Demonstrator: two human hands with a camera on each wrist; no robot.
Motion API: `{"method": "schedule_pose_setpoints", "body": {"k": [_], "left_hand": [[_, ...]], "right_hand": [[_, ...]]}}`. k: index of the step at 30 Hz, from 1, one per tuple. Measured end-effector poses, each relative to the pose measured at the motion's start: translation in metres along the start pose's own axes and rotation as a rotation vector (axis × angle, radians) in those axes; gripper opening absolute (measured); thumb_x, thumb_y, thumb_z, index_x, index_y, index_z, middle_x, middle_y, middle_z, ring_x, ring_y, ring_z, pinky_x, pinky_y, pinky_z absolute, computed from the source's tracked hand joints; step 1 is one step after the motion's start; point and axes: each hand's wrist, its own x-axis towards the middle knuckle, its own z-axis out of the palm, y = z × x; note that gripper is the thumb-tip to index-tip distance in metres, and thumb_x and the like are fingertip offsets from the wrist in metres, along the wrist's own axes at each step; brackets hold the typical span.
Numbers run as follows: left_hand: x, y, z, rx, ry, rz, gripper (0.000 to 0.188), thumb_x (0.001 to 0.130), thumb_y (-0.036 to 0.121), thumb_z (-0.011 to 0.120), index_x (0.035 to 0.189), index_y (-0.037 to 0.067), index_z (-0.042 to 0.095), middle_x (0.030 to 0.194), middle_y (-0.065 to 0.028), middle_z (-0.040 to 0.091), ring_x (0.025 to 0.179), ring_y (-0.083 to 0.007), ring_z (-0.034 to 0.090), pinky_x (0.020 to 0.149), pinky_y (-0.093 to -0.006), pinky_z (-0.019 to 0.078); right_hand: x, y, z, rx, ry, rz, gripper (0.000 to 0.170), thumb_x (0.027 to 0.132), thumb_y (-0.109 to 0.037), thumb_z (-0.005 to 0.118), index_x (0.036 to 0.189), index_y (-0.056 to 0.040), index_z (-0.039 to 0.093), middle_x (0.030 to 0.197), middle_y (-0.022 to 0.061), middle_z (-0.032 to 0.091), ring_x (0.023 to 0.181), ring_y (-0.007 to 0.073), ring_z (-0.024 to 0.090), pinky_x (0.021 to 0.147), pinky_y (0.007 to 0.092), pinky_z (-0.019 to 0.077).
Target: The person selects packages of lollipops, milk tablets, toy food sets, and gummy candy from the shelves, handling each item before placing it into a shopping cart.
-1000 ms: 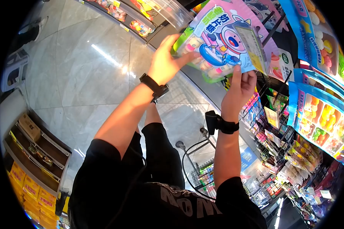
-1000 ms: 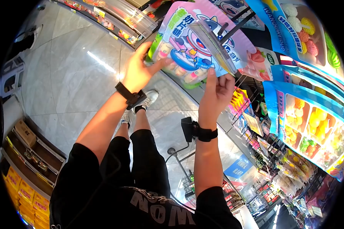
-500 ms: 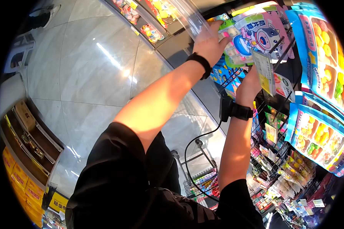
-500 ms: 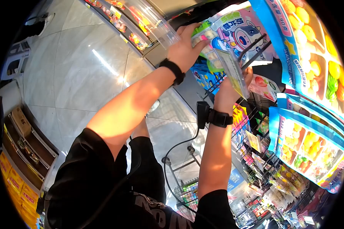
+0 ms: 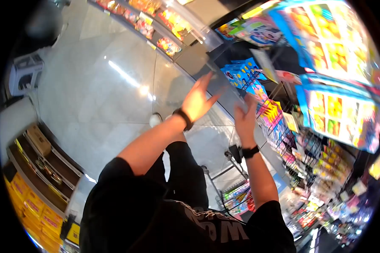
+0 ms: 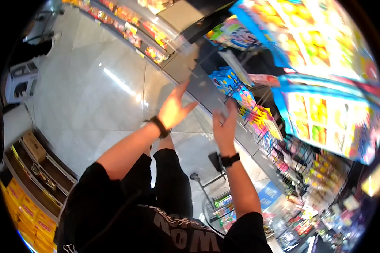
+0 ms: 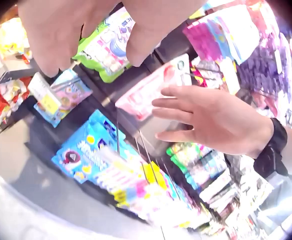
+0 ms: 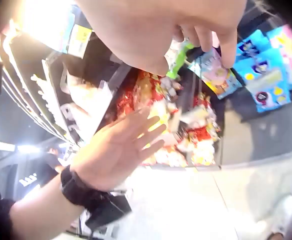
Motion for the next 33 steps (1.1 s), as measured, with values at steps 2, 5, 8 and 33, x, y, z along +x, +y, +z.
{"method": "schedule_pose_setpoints", "body": {"k": [2, 5, 8, 33], "left_hand": [[-0.051, 0.002, -0.017, -0.004, -0.158, -0.086, 0.076, 0.084, 0.021, 0.075, 0.147, 0.000, 0.037, 0.135, -0.0241, 0.052, 0.125, -0.0362, 0.053, 0.105, -0.0406, 0.0435], [-0.116, -0.003, -0.041, 0.065, -0.341, -0.060, 0.069, 0.086, 0.015, 0.073, 0.146, 0.005, 0.041, 0.133, -0.0210, 0.055, 0.119, -0.0318, 0.059, 0.100, -0.0392, 0.0477], [-0.156, 0.021, -0.069, 0.091, -0.493, -0.120, 0.060, 0.087, 0.016, 0.068, 0.141, 0.003, 0.045, 0.129, -0.0203, 0.058, 0.111, -0.0329, 0.062, 0.095, -0.0403, 0.0497], [-0.433, 0.230, 0.301, 0.370, -1.501, 0.168, 0.043, 0.093, 0.010, 0.063, 0.134, 0.000, 0.051, 0.121, -0.0144, 0.064, 0.103, -0.0206, 0.066, 0.094, -0.0334, 0.0502]], "right_hand": [[-0.080, 0.001, -0.017, -0.085, -0.093, 0.176, 0.069, 0.093, -0.023, 0.068, 0.146, 0.0014, 0.032, 0.145, 0.0213, 0.041, 0.134, 0.0320, 0.044, 0.102, 0.0429, 0.0458], [-0.207, 0.021, -0.050, -0.083, -0.169, 0.342, 0.066, 0.091, -0.021, 0.069, 0.145, -0.0022, 0.034, 0.143, 0.0192, 0.042, 0.130, 0.0334, 0.049, 0.096, 0.0457, 0.0501], [-0.327, 0.027, -0.088, -0.150, -0.164, 0.525, 0.064, 0.089, -0.021, 0.070, 0.141, -0.0013, 0.039, 0.138, 0.0218, 0.048, 0.120, 0.0366, 0.057, 0.093, 0.0429, 0.0519], [-0.763, 0.183, -0.253, 0.387, 1.031, 0.815, 0.032, 0.091, -0.020, 0.067, 0.115, -0.0001, 0.059, 0.098, 0.0103, 0.068, 0.083, 0.0198, 0.067, 0.076, 0.0336, 0.0534]]}}
